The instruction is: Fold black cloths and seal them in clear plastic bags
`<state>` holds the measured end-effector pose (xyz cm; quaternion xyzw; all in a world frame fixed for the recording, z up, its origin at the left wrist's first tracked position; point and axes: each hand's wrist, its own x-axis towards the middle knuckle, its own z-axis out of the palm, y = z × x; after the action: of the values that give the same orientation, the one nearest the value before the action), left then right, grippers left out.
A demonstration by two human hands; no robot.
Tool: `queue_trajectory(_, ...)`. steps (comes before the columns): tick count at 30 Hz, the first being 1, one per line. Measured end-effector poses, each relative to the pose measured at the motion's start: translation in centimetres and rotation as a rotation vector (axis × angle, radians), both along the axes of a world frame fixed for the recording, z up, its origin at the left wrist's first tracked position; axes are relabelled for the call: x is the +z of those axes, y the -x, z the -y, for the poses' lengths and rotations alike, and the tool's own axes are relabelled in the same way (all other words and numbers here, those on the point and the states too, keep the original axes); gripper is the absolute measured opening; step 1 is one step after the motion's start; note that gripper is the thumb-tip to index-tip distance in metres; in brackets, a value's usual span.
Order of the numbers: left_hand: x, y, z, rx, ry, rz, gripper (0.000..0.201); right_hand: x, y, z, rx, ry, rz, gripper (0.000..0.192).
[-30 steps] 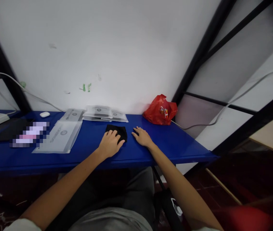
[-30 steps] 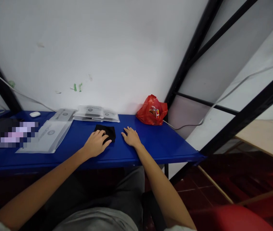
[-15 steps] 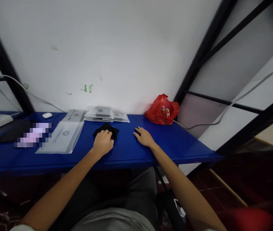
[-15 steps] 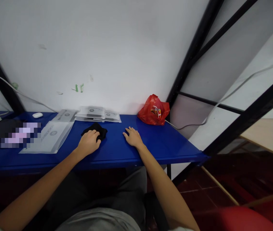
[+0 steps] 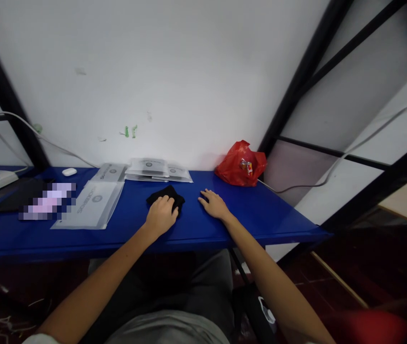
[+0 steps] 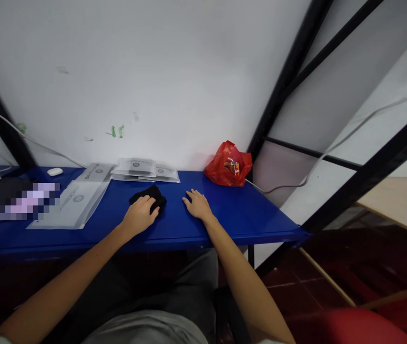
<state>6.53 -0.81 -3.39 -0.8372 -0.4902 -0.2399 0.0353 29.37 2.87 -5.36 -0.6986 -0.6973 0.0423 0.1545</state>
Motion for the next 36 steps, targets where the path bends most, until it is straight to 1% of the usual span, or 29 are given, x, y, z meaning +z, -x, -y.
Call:
queue_trajectory(4,0.9,-0.1,0.7,0.011,0.051,-0.037,0.024,0.0,0.0,-0.1,-0.005,0.0,0.005,0.051)
queue_trajectory(6,1.7,0.0,1.2,-0.001,0.109,0.004,0.022,0.0,0.0,0.0,-0.003,0.0,0.005,0.051)
queue_trajectory(8,2.9,0.3,1.3,-0.019,0.193,0.091,0.022,0.1,0.0,0.0,0.005,0.001,0.002,0.051)
queue_trajectory(10,4.2,1.1,0.8,-0.021,0.25,0.195,0.023,0.1,0.0,0.1,0.01,0.003,-0.003,0.051)
queue_trajectory(11,4.8,1.7,0.2,-0.003,0.253,0.249,0.022,0.0,0.0,0.1,0.01,0.003,-0.004,0.051)
queue_trajectory(13,5.8,3.3,-1.2,0.08,0.223,0.375,0.021,0.0,0.0,0.0,0.005,-0.005,-0.006,0.051)
queue_trajectory(14,6.0,4.1,-1.8,0.141,0.187,0.43,0.021,-0.1,-0.1,0.0,0.002,-0.009,-0.008,0.05)
queue_trajectory(15,6.0,4.9,-2.4,0.228,0.139,0.454,0.024,-0.1,-0.2,-0.1,0.0,-0.015,-0.013,0.05)
queue_trajectory(16,5.8,5.7,-2.7,0.296,0.091,0.45,0.03,0.0,-0.2,-0.1,0.002,-0.026,-0.023,0.049)
queue_trajectory(17,5.4,6.4,-2.8,0.328,0.06,0.416,0.036,0.1,-0.2,0.0,0.007,-0.05,-0.039,0.047)
queue_trajectory(18,4.8,7.0,-2.7,0.325,0.062,0.36,0.039,0.4,-0.1,0.1,0.009,-0.091,-0.062,0.045)
queue_trajectory(19,4.0,7.4,-2.4,0.293,0.097,0.291,0.039,0.7,0.2,0.4,0.011,-0.148,-0.088,0.042)
queue_trajectory(21,2.5,7.8,-1.5,0.203,0.217,0.142,0.04,1.4,1.5,1.5,0.022,-0.29,-0.144,0.036)
queue_trajectory(22,1.8,7.8,-1.0,0.177,0.25,0.078,0.042,1.8,2.5,2.3,0.045,-0.352,-0.163,0.034)
queue_trajectory(24,0.8,7.5,-0.3,0.156,0.238,-0.011,0.042,2.5,5.1,4.2,0.169,-0.403,-0.175,0.032)
queue_trajectory(25,0.5,7.2,-0.2,0.158,0.21,-0.037,0.04,2.7,6.5,5.1,0.252,-0.397,-0.159,0.03)
queue_trajectory(26,0.3,6.9,-0.2,0.164,0.182,-0.053,0.037,2.8,7.8,6.0,0.348,-0.356,-0.119,0.029)
queue_trajectory(27,0.3,6.7,-0.2,0.175,0.166,-0.061,0.033,2.8,8.9,6.6,0.418,-0.312,-0.072,0.029)
queue_trajectory(28,0.5,6.5,-0.4,0.185,0.161,-0.057,0.028,2.8,9.7,7.1,0.457,-0.264,-0.027,0.03)
queue_trajectory(30,1.1,6.6,-0.7,0.198,0.173,-0.011,0.022,2.7,10.2,7.3,0.46,-0.178,0.041,0.032)
queue_trajectory(33,2.6,7.8,-1.0,0.263,0.207,0.125,0.021,3.1,8.5,6.5,0.363,-0.093,0.122,0.029)
queue_trajectory(35,3.3,8.9,-0.9,0.386,0.181,0.208,0.024,3.5,6.7,5.9,0.284,-0.059,0.189,0.029)
queue_trajectory(36,3.5,9.4,-0.8,0.454,0.138,0.236,0.027,3.8,5.8,5.7,0.239,-0.053,0.217,0.031)
